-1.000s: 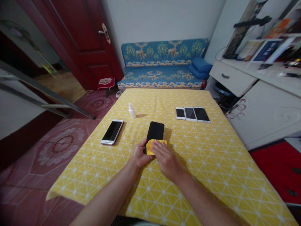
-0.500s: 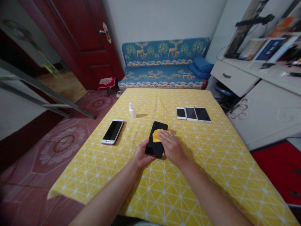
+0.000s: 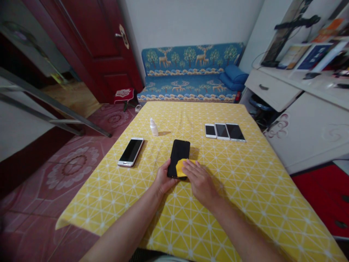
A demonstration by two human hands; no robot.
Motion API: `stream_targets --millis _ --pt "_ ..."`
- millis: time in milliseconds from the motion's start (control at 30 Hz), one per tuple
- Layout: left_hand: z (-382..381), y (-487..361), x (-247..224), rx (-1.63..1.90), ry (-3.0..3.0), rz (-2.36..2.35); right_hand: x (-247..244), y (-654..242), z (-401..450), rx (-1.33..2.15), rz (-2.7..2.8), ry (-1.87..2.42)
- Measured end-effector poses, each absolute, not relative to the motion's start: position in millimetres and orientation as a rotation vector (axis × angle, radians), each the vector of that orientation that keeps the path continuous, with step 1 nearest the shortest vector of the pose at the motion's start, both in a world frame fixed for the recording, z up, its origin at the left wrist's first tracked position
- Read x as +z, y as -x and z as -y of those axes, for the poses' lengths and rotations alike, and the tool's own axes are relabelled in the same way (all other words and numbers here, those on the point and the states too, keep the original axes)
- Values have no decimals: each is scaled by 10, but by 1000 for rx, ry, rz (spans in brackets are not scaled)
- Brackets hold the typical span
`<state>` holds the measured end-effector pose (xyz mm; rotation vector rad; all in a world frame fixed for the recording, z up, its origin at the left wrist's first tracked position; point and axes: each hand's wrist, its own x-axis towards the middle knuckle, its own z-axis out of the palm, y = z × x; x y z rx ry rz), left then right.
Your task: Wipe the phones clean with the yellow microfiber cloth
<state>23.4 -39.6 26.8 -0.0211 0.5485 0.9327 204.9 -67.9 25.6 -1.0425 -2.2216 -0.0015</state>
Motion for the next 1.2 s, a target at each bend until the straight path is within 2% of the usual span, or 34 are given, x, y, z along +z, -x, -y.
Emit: stream_targets --millis 233,533,800,1200 --pt "406 -265 278 950 -49 -477 231 -1984 1072 60 2265 929" --pt "427 -318 255 1096 -164 -649 295 -2117 750 6 2025 1028" --pt "455 -288 301 1082 -254 -593 394 -1970 973 14 2081 853" --pt "476 -262 310 953 -474 -536 704 -1984 543 155 1706 958"
